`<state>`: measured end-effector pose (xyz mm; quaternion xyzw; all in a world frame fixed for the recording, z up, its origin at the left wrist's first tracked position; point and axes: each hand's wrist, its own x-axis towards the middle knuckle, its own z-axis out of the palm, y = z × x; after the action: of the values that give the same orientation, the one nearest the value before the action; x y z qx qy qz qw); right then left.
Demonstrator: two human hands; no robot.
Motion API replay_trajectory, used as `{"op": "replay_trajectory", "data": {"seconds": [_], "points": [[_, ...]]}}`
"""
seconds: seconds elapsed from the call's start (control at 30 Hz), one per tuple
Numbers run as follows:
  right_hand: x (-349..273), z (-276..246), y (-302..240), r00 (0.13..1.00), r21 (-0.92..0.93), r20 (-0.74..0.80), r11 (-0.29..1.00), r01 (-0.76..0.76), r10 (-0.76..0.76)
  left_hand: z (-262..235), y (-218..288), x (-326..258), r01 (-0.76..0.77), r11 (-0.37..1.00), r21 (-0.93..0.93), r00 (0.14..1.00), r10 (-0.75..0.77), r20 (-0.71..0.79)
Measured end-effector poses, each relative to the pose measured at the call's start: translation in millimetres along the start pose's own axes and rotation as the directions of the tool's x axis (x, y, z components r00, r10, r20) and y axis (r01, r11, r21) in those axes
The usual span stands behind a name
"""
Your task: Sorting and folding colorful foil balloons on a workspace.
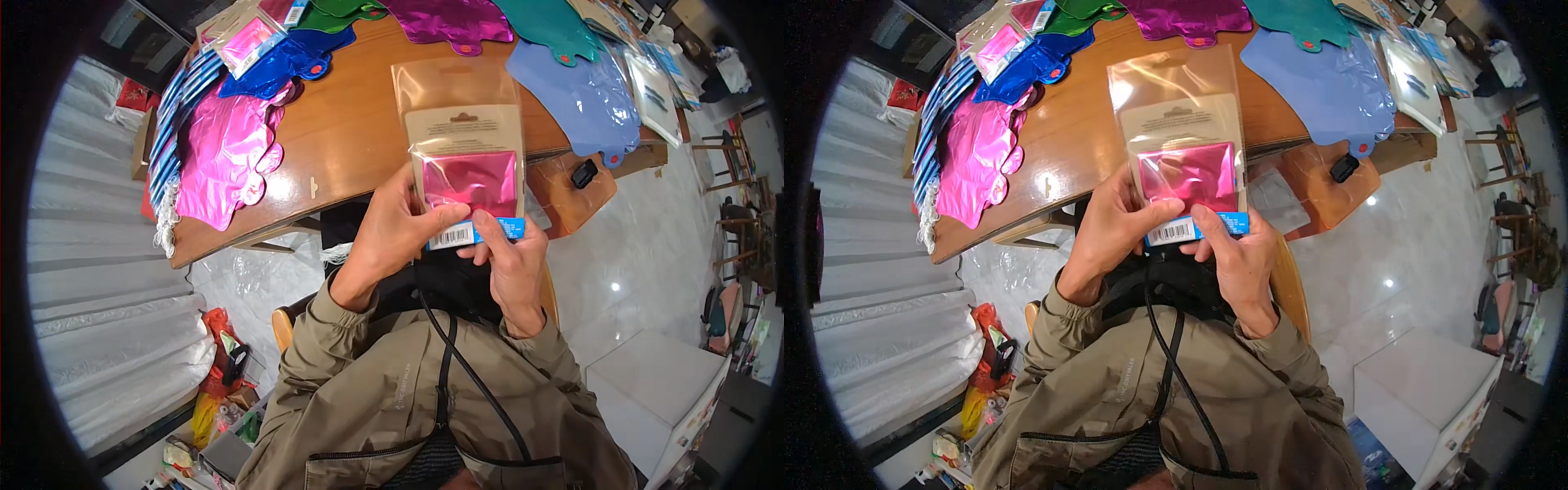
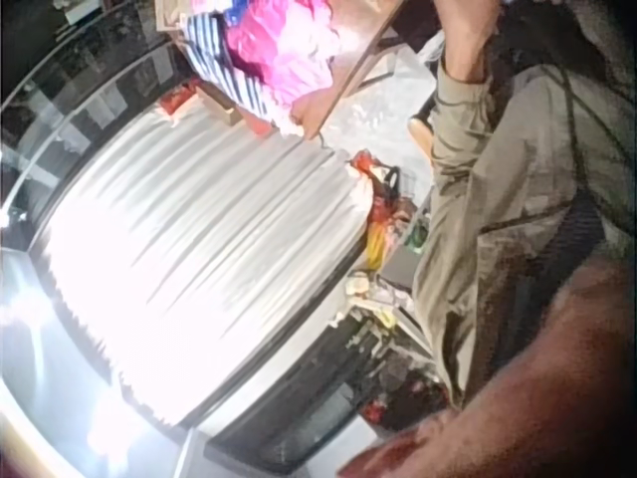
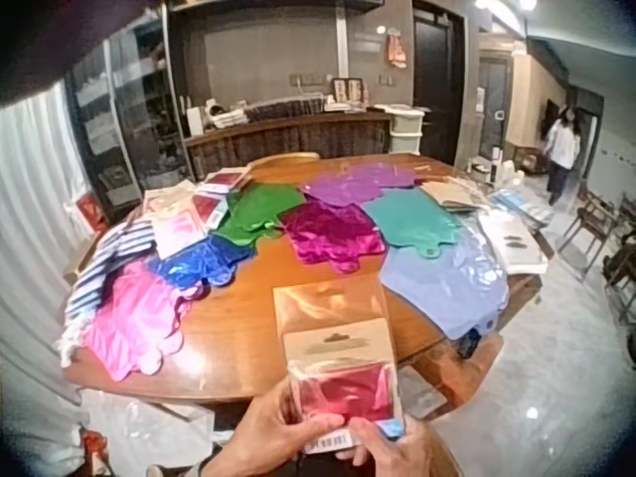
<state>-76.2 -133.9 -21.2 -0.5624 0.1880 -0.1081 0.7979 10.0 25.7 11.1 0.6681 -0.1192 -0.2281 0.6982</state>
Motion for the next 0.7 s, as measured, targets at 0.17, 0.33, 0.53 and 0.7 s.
{"op": "replay_trajectory", "data": {"seconds": [0.17,0.33,0.53,0.7], "points": [[1.8,7.4,-2.7,0.998,-0.018,-0.040,0.999,0.039,-0.039,4.9,-10.6,-13.2,0.126,0.973,-0.191,0.991,-0.130,-0.009],[3.9,11.9,-4.1,0.996,-0.048,-0.060,0.997,0.062,-0.065,19.6,-28.7,-17.9,0.072,0.917,-0.393,0.984,-0.129,-0.120],[3.3,9.4,-1.0,0.991,-0.127,-0.097,0.989,0.079,-0.091,30.2,-40.0,-17.1,0.016,0.890,-0.455,0.976,-0.111,-0.185],[3.1,7.9,5.9,0.987,-0.182,-0.115,0.980,0.086,-0.108,34.2,-47.9,-16.1,0.012,0.870,-0.494,0.968,-0.134,-0.213]]}}
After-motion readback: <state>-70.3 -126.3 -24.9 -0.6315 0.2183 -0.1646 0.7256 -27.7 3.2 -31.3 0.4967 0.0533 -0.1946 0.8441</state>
